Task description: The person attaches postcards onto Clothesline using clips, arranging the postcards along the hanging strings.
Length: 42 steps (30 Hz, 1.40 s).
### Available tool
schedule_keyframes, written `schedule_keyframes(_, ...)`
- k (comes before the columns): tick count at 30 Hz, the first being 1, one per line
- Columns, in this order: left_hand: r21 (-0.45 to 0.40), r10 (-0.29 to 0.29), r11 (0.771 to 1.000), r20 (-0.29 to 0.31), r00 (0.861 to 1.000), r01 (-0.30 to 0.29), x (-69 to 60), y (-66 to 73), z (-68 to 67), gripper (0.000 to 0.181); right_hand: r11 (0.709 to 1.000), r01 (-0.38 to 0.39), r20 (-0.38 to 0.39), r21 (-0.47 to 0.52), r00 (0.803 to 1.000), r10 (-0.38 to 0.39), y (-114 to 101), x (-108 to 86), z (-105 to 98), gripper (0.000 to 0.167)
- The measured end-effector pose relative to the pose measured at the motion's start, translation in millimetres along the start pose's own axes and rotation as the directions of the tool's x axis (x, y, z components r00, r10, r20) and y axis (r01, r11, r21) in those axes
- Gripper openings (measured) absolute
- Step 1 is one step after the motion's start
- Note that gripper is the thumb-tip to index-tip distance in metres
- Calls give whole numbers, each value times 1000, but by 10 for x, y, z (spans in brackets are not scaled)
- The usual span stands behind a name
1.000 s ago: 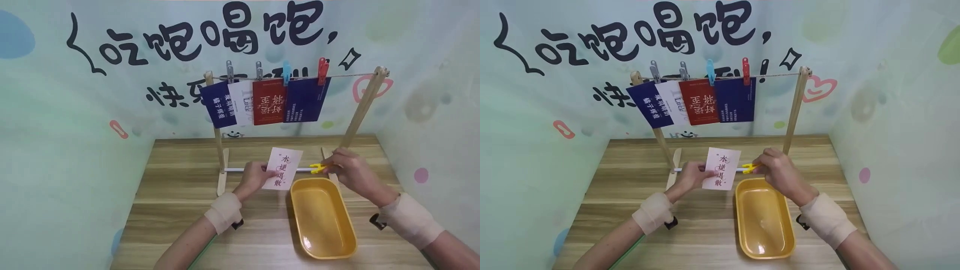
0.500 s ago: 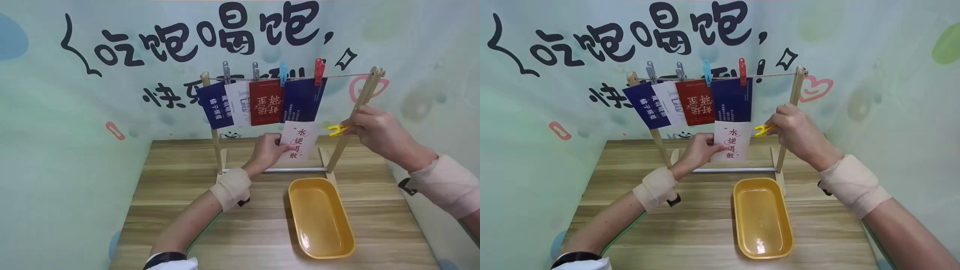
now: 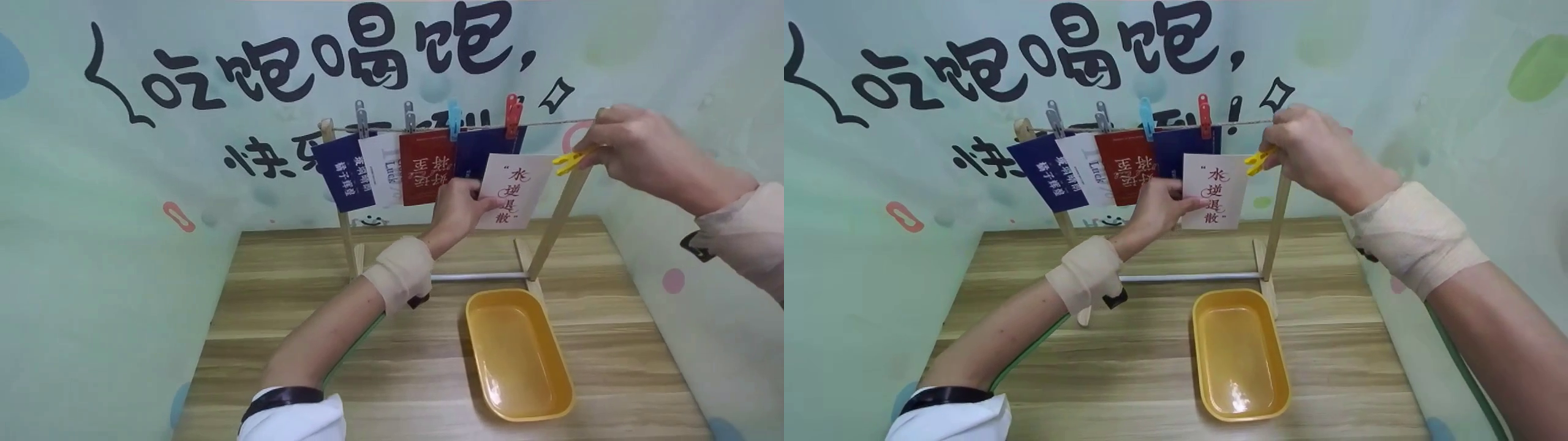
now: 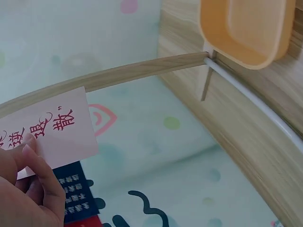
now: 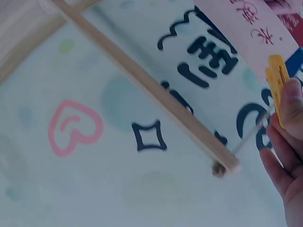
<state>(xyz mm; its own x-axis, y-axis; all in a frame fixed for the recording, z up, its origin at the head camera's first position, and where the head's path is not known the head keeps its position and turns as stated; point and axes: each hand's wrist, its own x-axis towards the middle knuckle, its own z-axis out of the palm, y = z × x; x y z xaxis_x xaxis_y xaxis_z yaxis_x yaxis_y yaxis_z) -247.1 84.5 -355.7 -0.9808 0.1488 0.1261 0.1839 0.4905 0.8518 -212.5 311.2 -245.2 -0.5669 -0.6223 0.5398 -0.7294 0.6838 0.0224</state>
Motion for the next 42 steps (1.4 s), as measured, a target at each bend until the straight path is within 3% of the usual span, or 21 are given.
schedule_keyframes(5, 5, -37, 999, -16, 999, 37, 90, 177, 35, 18, 997, -43, 77, -61, 996, 47, 46, 153, -144, 19)
schedule_keyframes(12, -11, -84, 996, -4, 996, 84, 184, 331, 132, 17, 995, -64, 106, -78, 992, 72, 127, 309, -250, 17)
schedule_keyframes(16, 21, -89, 996, -44, 995, 90, 227, 352, 163, 18, 995, -58, 103, -87, 992, 67, 170, 399, -286, 15)
schedule_keyframes(20, -5, -108, 994, -71, 992, 107, 258, 357, 185, 18, 989, -99, 141, -110, 983, 114, 181, 502, -307, 14)
schedule_keyframes(29, 0, -134, 991, -107, 985, 135, 299, 413, 180, 16, 967, -182, 281, -179, 932, 228, 144, 701, -277, 11)
schedule_keyframes(42, -16, -142, 990, -86, 986, 142, 339, 421, 250, 18, 964, -165, 327, -210, 917, 228, 153, 769, -176, 12)
